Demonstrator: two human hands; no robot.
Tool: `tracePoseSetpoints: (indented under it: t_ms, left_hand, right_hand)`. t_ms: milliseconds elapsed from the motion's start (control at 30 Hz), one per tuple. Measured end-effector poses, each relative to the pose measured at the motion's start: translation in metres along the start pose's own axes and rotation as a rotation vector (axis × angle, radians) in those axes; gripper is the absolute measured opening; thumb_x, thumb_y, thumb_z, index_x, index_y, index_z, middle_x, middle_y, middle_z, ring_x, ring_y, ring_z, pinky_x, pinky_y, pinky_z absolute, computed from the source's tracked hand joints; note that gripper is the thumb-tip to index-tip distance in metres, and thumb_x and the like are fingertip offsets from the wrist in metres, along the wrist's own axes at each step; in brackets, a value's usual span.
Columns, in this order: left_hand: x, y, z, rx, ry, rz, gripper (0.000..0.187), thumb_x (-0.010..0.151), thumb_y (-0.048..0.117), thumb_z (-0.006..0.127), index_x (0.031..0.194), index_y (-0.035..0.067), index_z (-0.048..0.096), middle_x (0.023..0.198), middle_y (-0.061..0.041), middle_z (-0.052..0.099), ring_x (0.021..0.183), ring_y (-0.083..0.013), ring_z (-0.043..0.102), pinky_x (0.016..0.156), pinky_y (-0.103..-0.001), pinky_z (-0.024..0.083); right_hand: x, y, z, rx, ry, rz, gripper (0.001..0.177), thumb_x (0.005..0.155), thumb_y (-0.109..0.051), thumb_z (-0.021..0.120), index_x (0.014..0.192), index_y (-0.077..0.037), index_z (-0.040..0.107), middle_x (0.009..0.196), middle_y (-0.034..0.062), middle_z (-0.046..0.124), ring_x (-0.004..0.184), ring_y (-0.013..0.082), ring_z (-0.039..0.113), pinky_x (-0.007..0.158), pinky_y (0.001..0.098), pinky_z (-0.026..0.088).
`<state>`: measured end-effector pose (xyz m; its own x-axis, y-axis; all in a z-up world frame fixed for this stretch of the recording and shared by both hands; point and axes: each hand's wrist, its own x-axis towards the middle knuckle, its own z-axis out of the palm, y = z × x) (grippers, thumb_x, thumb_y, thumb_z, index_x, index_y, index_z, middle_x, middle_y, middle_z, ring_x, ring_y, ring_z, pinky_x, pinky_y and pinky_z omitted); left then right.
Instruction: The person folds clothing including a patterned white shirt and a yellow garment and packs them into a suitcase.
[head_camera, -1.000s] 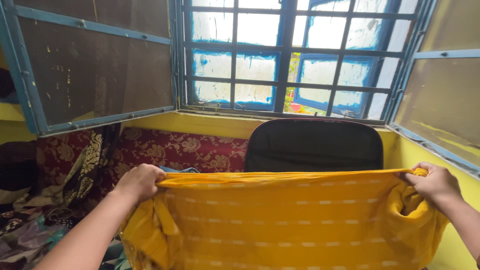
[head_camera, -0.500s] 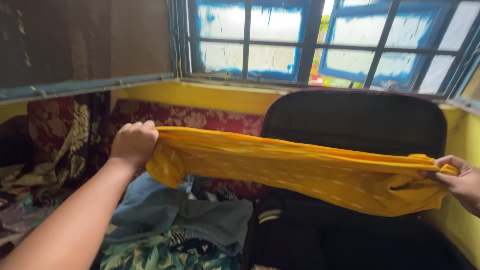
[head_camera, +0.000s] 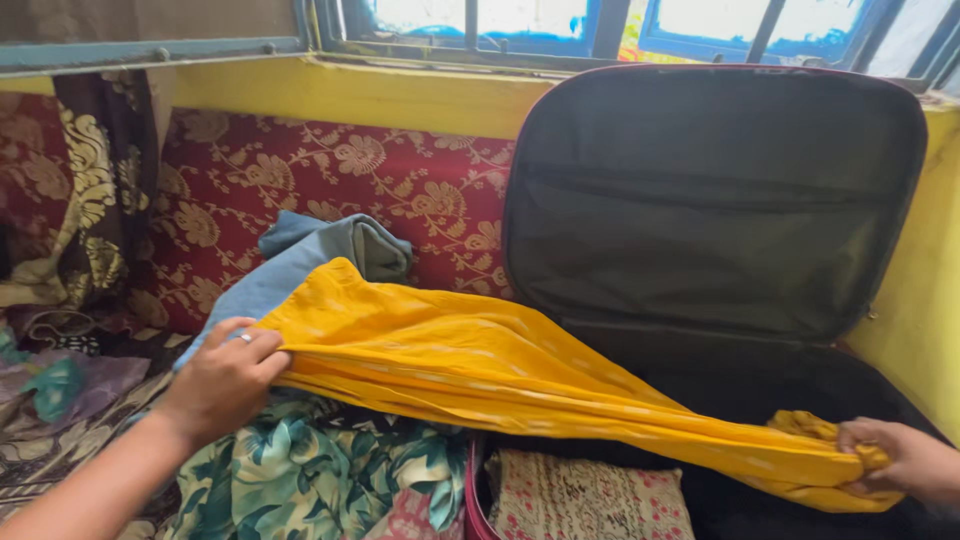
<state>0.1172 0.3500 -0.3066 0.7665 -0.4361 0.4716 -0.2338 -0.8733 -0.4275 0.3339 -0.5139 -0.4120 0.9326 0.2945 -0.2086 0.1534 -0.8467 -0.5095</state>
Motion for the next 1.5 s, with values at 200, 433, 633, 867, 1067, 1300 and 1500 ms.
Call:
tracePoseSetpoints:
  t_ms: [200,433,633,867,1067,1300,1500]
  left_hand:
    - [-0.014,-0.006,-0.009,0.080,-0.066,0.085,0.026,0.072,0.010,0.061,0.096,0.015,0.071,0.102,-0.004,0.067,0.100,-0.0219,0.067,0.105,-0.043,0.038]
    - [-0.004,-0.013,-0.019,0.272,-0.289,0.067,0.023,0.082,0.014,0.056,0.101,0.021,0.067,0.106,0.004,0.065,0.105,-0.0109,0.065,0.112,-0.039,0.036]
    - [-0.024,-0.035,0.019,0.333,-0.253,0.035,0.018,0.088,0.018,0.056,0.101,0.023,0.067,0.107,0.006,0.067,0.108,-0.0098,0.067,0.119,-0.038,0.037]
    - [-0.048,-0.049,0.079,0.281,-0.143,0.024,0.023,0.080,0.017,0.058,0.100,0.023,0.068,0.109,0.008,0.068,0.107,-0.0087,0.068,0.118,-0.040,0.038]
    - [-0.055,-0.056,0.125,0.271,-0.227,-0.129,0.022,0.080,0.019,0.060,0.098,0.030,0.067,0.102,0.015,0.066,0.107,-0.0052,0.068,0.121,-0.039,0.038]
    - [-0.056,-0.064,0.162,0.206,-0.395,-0.148,0.023,0.081,0.020,0.065,0.101,0.031,0.067,0.098,0.012,0.063,0.092,-0.0094,0.071,0.120,-0.045,0.039]
    - [-0.063,-0.071,0.187,0.155,-0.352,-0.174,0.034,0.072,0.012,0.070,0.102,0.027,0.067,0.097,0.008,0.062,0.093,-0.0126,0.071,0.114,-0.043,0.041]
  right_hand:
    - [-0.053,-0.018,0.054,-0.079,-0.095,0.065,0.083,0.069,-0.003,0.089,0.138,-0.027,0.050,0.133,-0.0041,0.062,0.128,0.0188,0.059,0.108,0.0312,0.053]
    - [-0.088,-0.060,0.020,-0.747,0.369,0.098,0.056,0.079,-0.018,0.075,0.131,-0.033,0.059,0.124,-0.0008,0.063,0.110,0.0244,0.069,0.090,0.0360,0.060]
    - [-0.082,-0.042,-0.031,-0.612,0.856,0.142,0.050,0.084,-0.017,0.072,0.131,-0.026,0.060,0.113,0.0084,0.066,0.103,0.0298,0.069,0.091,0.0416,0.058]
    - [-0.081,-0.012,-0.006,-0.523,0.655,0.126,0.071,0.072,-0.012,0.073,0.140,-0.025,0.055,0.123,0.0137,0.066,0.112,0.0354,0.066,0.094,0.0445,0.055]
    - [-0.074,0.011,-0.023,-0.288,0.823,0.237,0.053,0.078,-0.020,0.075,0.130,-0.018,0.064,0.123,0.0167,0.073,0.112,0.0365,0.069,0.098,0.0436,0.055]
    - [-0.087,0.020,-0.058,-0.308,0.612,0.533,0.035,0.089,-0.034,0.065,0.119,-0.025,0.078,0.121,0.0170,0.075,0.112,0.0388,0.069,0.102,0.0448,0.053]
    - [-0.094,-0.056,-0.029,-0.681,0.833,-0.173,0.053,0.080,-0.040,0.069,0.125,-0.011,0.069,0.128,0.0152,0.067,0.122,0.0342,0.062,0.107,0.0479,0.048]
